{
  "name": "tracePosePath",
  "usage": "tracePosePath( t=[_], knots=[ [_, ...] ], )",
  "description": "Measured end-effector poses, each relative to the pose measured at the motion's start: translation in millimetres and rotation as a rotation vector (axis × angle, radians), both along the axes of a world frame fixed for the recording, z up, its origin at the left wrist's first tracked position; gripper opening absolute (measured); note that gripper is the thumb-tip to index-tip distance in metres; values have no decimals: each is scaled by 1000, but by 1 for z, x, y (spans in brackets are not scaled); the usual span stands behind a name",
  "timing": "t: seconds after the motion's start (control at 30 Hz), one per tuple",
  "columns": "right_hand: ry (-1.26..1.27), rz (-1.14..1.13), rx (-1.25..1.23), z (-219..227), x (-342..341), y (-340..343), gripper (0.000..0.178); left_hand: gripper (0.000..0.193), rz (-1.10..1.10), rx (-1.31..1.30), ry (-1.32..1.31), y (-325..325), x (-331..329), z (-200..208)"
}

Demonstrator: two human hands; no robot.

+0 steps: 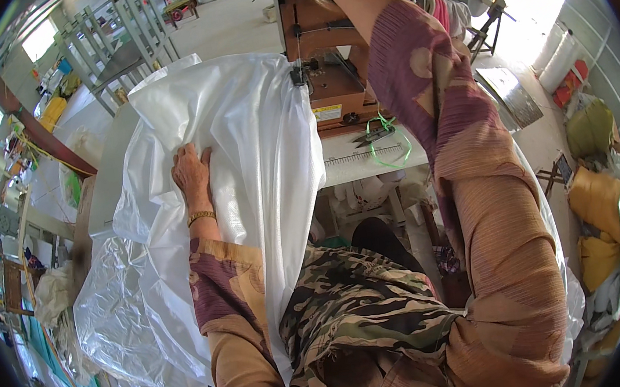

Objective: The person operates an industrial sewing machine to join or hem large white plastic sheets with thread.

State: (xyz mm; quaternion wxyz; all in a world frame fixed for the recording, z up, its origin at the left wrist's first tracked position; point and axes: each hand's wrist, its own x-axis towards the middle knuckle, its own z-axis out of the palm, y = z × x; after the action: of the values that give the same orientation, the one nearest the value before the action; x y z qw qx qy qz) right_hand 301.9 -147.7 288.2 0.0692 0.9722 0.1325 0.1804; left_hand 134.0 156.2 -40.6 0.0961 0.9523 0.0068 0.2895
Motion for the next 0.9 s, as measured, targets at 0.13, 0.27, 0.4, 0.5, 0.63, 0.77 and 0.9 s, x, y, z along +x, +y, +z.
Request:
tracePosePath(
  t=[0.13, 0.27, 0.4, 0.5, 0.63, 0.77, 0.9],
  knots=[
    [117, -96, 65, -5, -39, 42, 16, 33, 46, -8, 18, 22, -8, -13],
    [-151, -350, 267, -15, -93, 83, 20, 33, 64, -6, -16, 44, -19, -21],
    [-380, 69, 301, -18, -112, 25, 18, 30, 17, 7, -35, 32, -1, -15],
    [-437, 74, 170, -18, -117, 17, 16, 32, -28, -8, 7, 30, 5, -16],
    [-483, 85, 80, -26, -142, 20, 18, 27, 33, 12, 77, 30, 10, -18],
    [-779, 144, -35, -55, -171, 25, 23, 27, 53, -18, 143, 40, 4, -9],
    [-724, 263, -179, -84, -182, 17, 24, 26, 11, -23, 88, 85, -24, -17]
  ],
)
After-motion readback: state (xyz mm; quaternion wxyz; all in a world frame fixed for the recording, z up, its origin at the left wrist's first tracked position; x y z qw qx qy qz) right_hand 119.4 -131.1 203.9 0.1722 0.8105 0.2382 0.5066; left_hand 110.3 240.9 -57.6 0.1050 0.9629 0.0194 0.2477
